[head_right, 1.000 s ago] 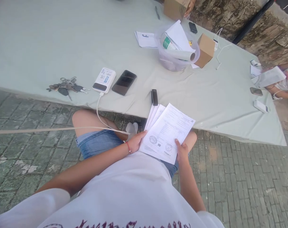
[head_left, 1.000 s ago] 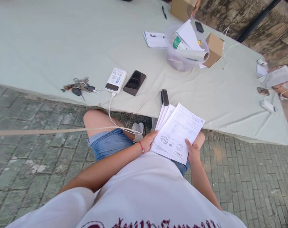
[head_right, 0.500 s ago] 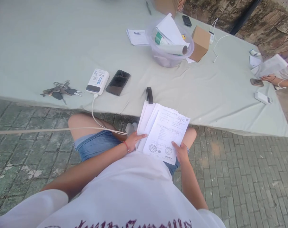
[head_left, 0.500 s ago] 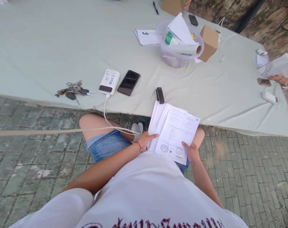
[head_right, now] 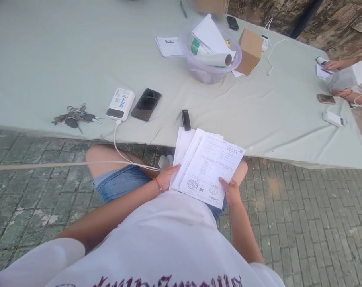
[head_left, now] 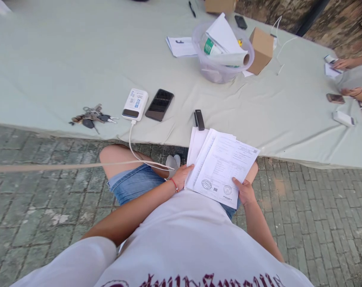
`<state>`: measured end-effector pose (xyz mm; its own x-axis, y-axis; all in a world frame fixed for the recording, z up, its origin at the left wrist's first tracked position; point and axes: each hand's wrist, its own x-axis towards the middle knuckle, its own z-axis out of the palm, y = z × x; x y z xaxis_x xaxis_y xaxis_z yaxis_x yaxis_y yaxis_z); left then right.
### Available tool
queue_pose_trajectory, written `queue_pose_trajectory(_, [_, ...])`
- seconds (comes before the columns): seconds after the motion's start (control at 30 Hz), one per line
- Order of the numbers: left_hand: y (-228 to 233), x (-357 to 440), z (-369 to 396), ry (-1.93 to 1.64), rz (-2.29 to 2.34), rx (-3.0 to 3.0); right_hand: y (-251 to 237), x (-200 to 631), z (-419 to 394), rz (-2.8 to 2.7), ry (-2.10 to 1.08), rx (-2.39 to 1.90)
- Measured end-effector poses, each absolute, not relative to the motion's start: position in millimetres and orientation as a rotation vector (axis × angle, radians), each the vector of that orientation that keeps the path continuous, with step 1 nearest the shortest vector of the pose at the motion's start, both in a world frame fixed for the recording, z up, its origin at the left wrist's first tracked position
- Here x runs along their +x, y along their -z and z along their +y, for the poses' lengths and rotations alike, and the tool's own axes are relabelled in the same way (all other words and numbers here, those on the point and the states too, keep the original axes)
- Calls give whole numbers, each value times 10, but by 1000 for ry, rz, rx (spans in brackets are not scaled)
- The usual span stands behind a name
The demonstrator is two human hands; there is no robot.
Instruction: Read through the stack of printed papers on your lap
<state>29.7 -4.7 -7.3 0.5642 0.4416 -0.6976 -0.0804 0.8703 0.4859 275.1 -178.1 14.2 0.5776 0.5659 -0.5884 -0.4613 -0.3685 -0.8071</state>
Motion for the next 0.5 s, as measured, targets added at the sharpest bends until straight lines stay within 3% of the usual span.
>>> queue_pose_trajectory(0.23, [7, 307, -27, -511, 1190, 923, -142, 2782, -1799, -69, -1066, -1649])
queue_pose_trajectory(0.5, [12, 243, 37, -397, 1225, 1331, -162, 2800, -1932, -90, -1295, -1441])
